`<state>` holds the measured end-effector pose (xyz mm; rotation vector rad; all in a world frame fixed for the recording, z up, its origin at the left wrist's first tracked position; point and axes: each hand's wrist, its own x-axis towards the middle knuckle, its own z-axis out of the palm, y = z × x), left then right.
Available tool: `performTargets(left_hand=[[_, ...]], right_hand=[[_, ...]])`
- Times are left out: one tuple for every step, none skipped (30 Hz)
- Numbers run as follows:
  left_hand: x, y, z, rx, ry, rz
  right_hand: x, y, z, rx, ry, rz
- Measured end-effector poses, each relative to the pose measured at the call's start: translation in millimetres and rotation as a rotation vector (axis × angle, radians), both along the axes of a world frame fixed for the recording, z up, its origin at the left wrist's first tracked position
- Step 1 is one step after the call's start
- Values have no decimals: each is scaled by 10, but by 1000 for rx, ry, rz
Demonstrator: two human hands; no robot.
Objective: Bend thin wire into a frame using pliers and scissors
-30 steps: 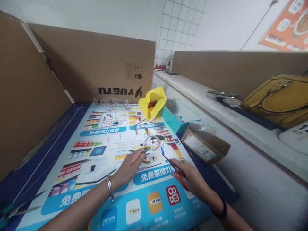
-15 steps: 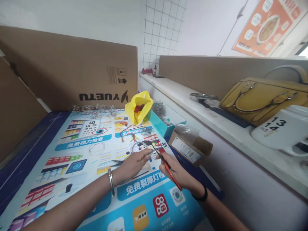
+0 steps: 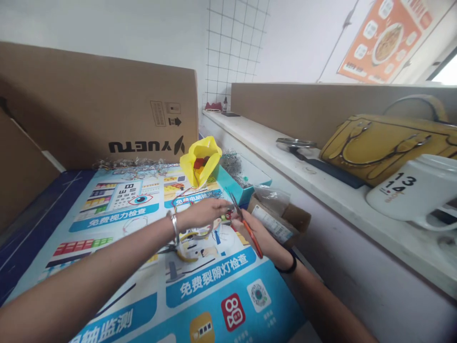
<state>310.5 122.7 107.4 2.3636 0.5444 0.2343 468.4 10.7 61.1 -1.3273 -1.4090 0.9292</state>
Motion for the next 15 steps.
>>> performTargets(left_hand=[[100, 107, 111, 38, 45, -31], [208, 219, 225, 97, 123, -46], [322, 330, 337, 157, 217, -53], [436, 435, 441, 177, 253, -53], [546, 532, 532, 185, 284, -55], [650, 617, 608, 191, 321, -57], [745, 688, 667, 197, 364, -58], [829, 745, 710, 201, 409, -59], [903, 788, 739, 204, 455, -61], [968, 817, 758, 206, 499, -62], [1025, 835, 770, 208, 538, -64], [1074, 843, 777, 211, 576, -65], [1118, 845, 783, 214, 609, -66], [1157, 844, 788, 220, 639, -65], [1191, 842, 793, 223, 668, -67]], right_hand=[[27, 77, 25, -12, 146, -29], [57, 162, 46, -17, 201, -40], [89, 252, 60, -22, 237, -49], [119, 342, 68, -33, 274, -50], [148, 429, 69, -47, 319, -52], [171, 509, 66, -59, 366, -59], [190, 578, 59, -71, 413, -65], [204, 636, 51, -84, 459, -72], [214, 681, 43, -100, 503, -77], [220, 715, 37, -117, 543, -82], [224, 739, 34, -134, 580, -87], [227, 756, 32, -151, 614, -93], [230, 768, 30, -164, 645, -101], [234, 778, 28, -174, 673, -109], [239, 788, 22, -182, 698, -118]])
